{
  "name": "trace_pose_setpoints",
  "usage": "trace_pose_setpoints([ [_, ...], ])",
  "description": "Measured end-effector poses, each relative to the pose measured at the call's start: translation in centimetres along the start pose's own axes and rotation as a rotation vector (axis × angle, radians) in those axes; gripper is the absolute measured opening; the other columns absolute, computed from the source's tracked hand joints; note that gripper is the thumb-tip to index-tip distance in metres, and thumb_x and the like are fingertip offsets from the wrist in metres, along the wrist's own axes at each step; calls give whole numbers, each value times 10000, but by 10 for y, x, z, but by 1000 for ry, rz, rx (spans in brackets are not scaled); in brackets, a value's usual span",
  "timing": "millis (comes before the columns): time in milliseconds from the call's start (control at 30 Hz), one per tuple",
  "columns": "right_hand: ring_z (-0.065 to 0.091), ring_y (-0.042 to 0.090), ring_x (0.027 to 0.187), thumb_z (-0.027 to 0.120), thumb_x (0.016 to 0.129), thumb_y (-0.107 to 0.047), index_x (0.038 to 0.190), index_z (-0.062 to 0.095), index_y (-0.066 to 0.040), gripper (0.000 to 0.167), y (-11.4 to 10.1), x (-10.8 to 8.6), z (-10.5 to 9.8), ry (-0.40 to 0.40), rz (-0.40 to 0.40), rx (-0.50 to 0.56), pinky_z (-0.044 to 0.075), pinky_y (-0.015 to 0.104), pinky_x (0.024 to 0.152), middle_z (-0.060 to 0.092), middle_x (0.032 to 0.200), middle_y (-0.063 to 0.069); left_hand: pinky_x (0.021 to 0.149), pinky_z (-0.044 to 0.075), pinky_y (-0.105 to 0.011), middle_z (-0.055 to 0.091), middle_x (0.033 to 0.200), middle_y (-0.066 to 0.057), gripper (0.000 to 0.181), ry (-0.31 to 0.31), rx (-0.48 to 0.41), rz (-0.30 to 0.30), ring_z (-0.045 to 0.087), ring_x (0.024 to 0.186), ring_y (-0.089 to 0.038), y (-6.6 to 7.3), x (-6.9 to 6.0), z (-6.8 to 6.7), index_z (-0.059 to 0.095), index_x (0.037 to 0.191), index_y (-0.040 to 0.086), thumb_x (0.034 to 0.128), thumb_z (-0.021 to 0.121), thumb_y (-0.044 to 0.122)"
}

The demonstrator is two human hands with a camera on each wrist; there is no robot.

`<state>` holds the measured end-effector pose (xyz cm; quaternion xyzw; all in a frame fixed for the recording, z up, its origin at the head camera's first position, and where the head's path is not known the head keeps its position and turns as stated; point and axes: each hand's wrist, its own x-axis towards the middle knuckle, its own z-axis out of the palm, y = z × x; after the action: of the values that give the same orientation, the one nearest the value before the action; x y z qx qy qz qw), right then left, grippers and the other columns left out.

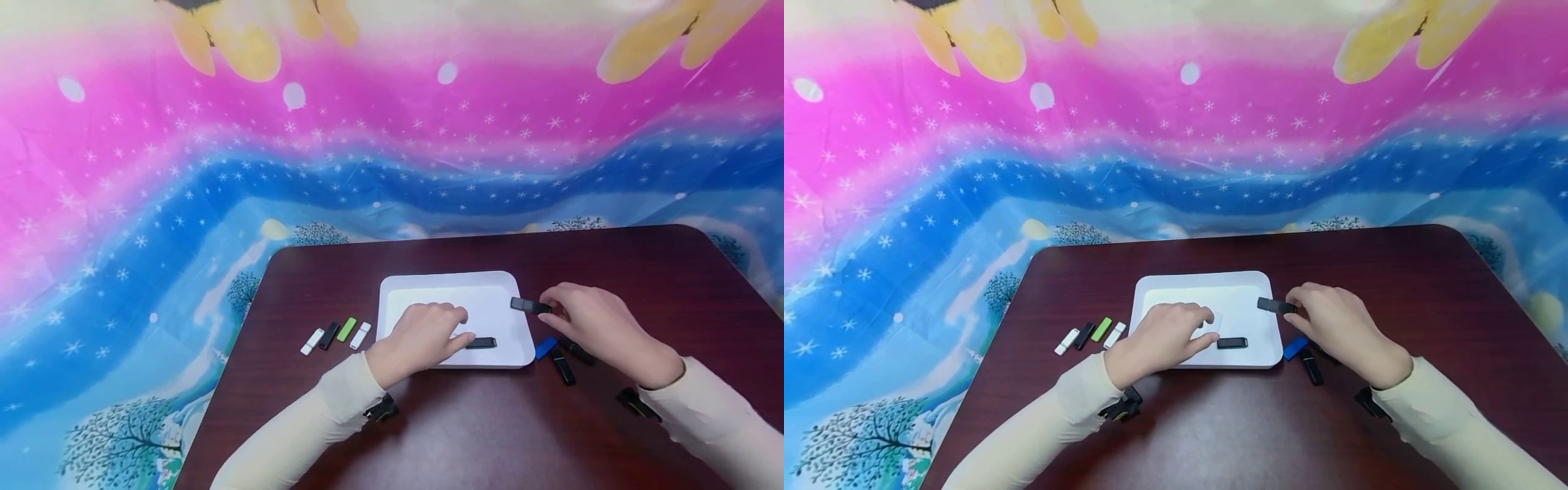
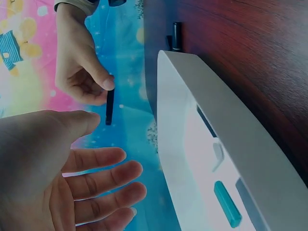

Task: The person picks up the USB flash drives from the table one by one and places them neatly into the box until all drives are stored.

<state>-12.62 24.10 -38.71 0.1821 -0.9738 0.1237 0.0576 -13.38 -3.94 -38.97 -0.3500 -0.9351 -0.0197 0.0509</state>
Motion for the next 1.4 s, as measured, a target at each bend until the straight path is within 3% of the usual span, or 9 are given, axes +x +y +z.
trace_pose_setpoints([
  [267, 541, 87, 634, 839, 820, -176, 1011, 745, -67, 239, -13, 11, 12, -32, -23, 5, 467, 280, 558, 691, 839, 29, 590, 517, -281, 741, 896, 76, 279, 16, 0, -29, 704, 765, -108, -12, -3, 13, 732, 1074, 220, 983, 613, 455],
  [533, 592, 97, 667, 848, 810, -181, 973, 748, -81, 215, -27, 26, 24, -82, -48, -25, 518, 322, 596, 713, 837, 30, 581, 517, -292, 744, 894, 70, 288, 14, -11, -56, 711, 776, -120, -22, -6, 17, 738, 1080, 204, 986, 615, 447],
  [733, 552, 81, 615, 855, 802, -185, 917, 743, -112, 176, -37, 36, 38, -120, -71, -35, 476, 306, 565, 716, 795, 7, 569, 512, -270, 758, 927, 69, 288, -15, -4, -74, 714, 783, -105, -25, -7, 23, 741, 1110, 209, 980, 625, 438],
  [967, 508, 88, 564, 857, 797, -175, 878, 739, -111, 157, -40, 45, 54, -146, -59, -87, 432, 284, 527, 689, 746, -1, 498, 425, -250, 688, 768, 50, 272, -33, -3, -74, 603, 627, -90, -31, -6, 29, 737, 1006, 174, 976, 636, 424],
  [1167, 507, 92, 551, 843, 791, -128, 790, 716, -127, 128, -42, 50, 62, -155, -76, -149, 381, 310, 570, 665, 667, -24, 487, 393, -245, 656, 734, 52, 268, -62, 0, -95, 537, 589, -81, -37, -6, 35, 724, 965, 170, 978, 635, 422],
  [1400, 517, 100, 558, 858, 783, -149, 818, 742, -103, 130, -45, 53, 71, -169, -100, -186, 444, 344, 599, 673, 662, 1, 488, 395, -238, 672, 752, 48, 282, -67, -8, -90, 544, 593, -82, -35, -5, 35, 734, 992, 169, 985, 623, 428],
])
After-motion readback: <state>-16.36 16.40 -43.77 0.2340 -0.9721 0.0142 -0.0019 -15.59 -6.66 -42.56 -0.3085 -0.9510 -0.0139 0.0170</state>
